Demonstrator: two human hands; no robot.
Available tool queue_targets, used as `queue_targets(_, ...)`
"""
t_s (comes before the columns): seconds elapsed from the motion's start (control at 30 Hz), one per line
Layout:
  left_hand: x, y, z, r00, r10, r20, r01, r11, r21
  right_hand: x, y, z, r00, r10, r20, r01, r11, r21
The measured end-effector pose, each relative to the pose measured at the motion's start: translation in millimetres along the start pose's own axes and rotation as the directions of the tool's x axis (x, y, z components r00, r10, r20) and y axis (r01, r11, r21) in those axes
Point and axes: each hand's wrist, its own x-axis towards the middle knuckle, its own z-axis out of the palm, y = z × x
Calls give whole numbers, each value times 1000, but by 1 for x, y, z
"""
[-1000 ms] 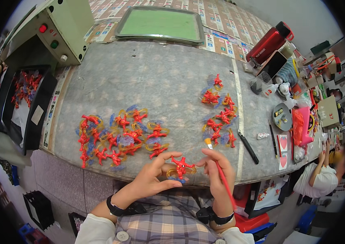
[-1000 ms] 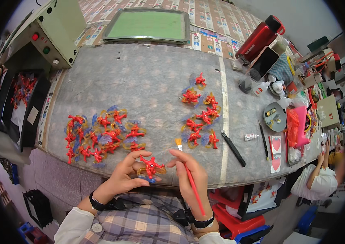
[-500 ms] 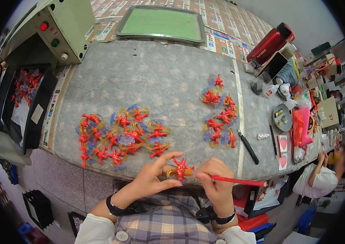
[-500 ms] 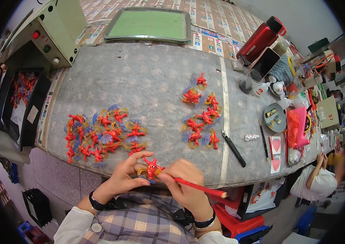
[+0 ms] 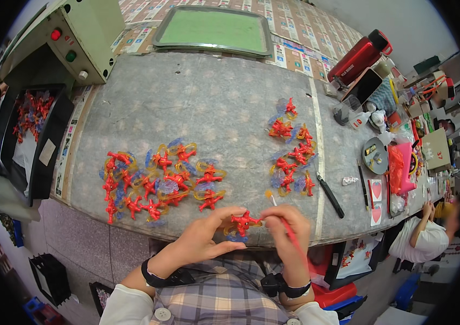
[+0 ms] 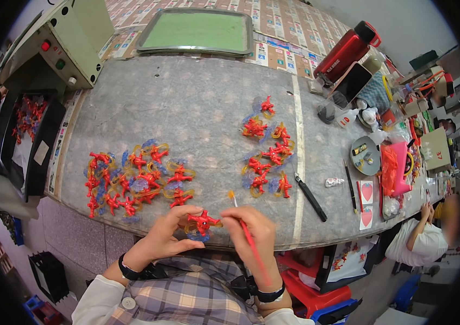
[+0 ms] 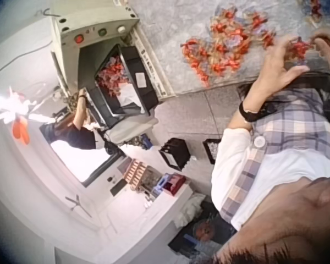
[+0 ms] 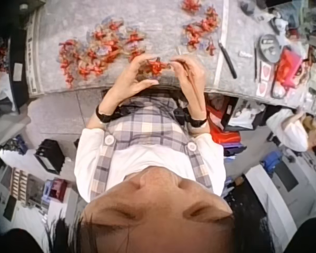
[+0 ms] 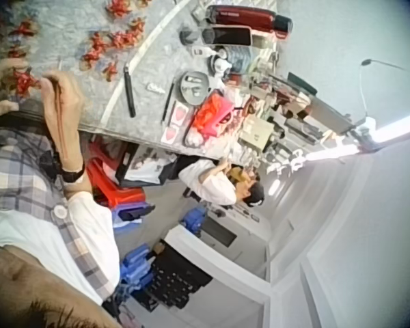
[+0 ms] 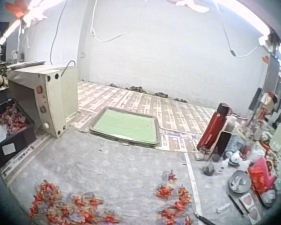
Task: Applying a substance with a brush to the center of plastic starfish figures and arranging them on a tray.
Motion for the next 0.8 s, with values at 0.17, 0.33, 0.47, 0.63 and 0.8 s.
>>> queue_targets(0.17,-1,-19,0,989,133,65,-136,990,35,-5,8,5,989,-124,81,132,986,-101)
queue_targets(0.33,8,1,1,995,-96,35,101,871,-480,-12,16,14,851,-522,61,507,783,-360)
queue_targets(0.47,5,0,1,999,-18,-42,6,959,-282,-16,20,10,927,-374,-11,361,902,-236)
queue_targets(0.63,5,-3,3,994,59,-90,-65,996,-64,-10,-4,-13,937,-344,64,347,937,-45)
queue_targets(0.8,8,-3,4,990,111,-91,-106,993,61,-2,-14,1,909,-391,146,412,896,-165)
